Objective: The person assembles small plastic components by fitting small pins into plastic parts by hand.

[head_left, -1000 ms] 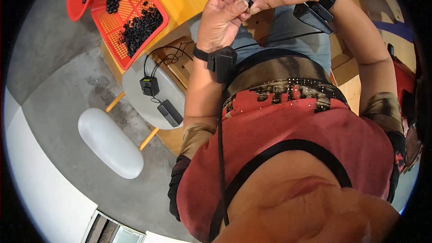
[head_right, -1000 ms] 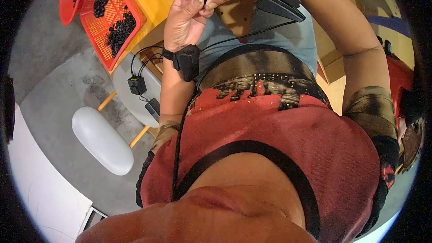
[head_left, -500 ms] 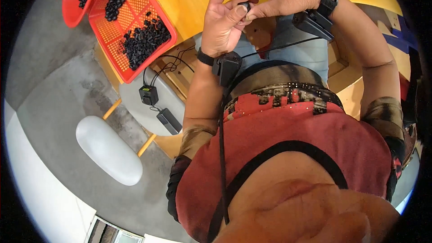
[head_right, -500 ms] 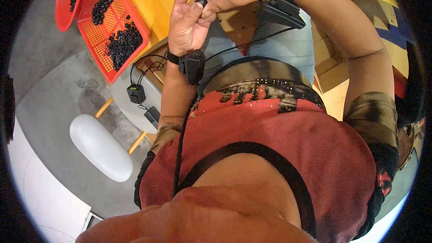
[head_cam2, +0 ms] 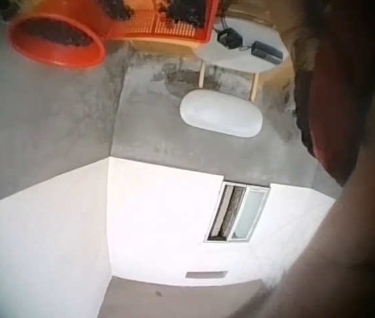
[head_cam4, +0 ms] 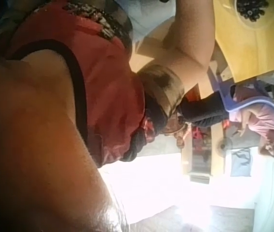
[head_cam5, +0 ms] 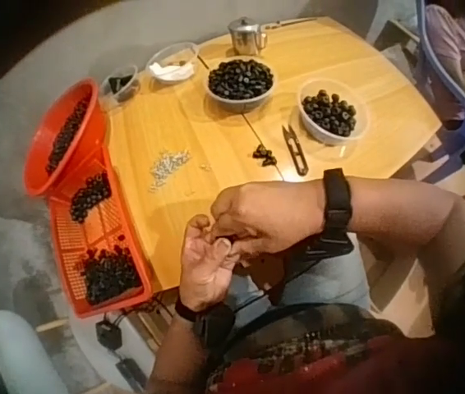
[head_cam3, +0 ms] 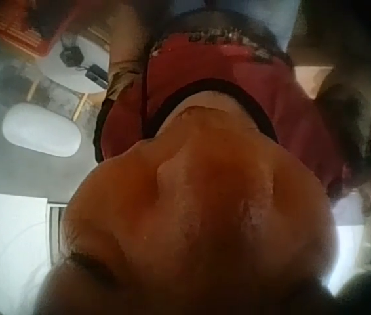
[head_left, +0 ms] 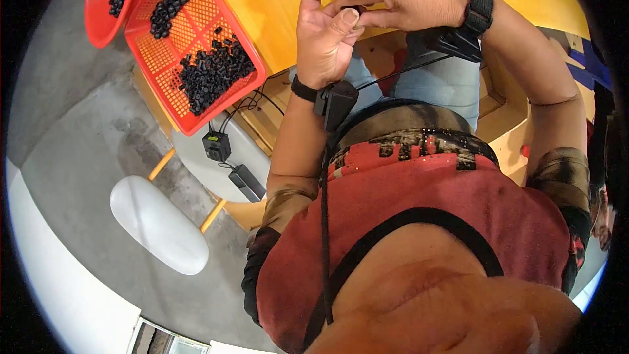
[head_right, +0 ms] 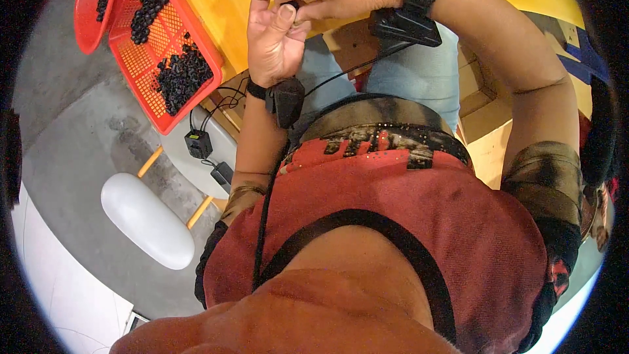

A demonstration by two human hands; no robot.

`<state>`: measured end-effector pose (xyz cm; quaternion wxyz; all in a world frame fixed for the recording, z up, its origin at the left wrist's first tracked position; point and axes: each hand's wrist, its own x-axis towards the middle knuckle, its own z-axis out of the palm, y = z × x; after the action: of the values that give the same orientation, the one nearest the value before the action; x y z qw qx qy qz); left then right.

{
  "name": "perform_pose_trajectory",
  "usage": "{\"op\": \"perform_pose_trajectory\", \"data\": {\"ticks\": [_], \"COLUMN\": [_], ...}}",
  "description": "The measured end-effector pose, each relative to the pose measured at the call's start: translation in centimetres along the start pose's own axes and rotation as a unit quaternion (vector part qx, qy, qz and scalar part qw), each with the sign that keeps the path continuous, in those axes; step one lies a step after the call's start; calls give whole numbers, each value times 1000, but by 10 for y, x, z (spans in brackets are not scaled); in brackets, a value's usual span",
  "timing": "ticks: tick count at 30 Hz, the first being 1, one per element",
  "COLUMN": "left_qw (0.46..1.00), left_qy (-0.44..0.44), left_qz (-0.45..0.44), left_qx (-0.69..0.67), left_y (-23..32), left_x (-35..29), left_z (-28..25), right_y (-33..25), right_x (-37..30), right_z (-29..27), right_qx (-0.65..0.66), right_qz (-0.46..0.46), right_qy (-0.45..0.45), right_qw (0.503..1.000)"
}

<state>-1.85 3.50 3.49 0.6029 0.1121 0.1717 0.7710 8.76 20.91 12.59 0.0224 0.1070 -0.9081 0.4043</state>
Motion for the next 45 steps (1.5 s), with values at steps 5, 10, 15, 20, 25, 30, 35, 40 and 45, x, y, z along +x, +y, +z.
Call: {"op": "perform_pose_trajectory", "data": {"ticks": [5, 10, 15, 20, 25, 30, 35, 40, 45], "left_qw": [998, 999, 998, 997, 996, 996, 997, 997, 996], "left_qy": [-19, -9, -25, -11, 0, 8, -12, -31, 10], "left_qz": [24, -3, -34, -73, -73, -83, -73, -63, 1], "left_qx": [62, 47, 49, 16, 54, 31, 26, 15, 94], "left_y": [-2, -4, -1, 0, 4, 4, 0, 0, 3], "left_x": [10, -4, -1, 0, 1, -5, -2, -5, -8], "left_z": [3, 0, 7, 5, -9, -9, -5, 6, 13], "right_y": [17, 11, 9, 27, 36, 22, 17, 19, 2], "right_x": [5, -1, -7, -6, 0, -5, -9, -5, -3], "right_z": [-9, 1, 1, 13, 18, 13, 4, 11, 9], "right_qx": [115, 175, 150, -11, 137, 153, 136, -12, 181], "right_qz": [21, -39, -35, -230, -206, -29, -29, -231, -9], "right_qy": [-52, -26, 0, 94, 72, 3, 3, 73, 48], "right_qw": [992, 983, 988, 968, 966, 988, 990, 970, 982]}}
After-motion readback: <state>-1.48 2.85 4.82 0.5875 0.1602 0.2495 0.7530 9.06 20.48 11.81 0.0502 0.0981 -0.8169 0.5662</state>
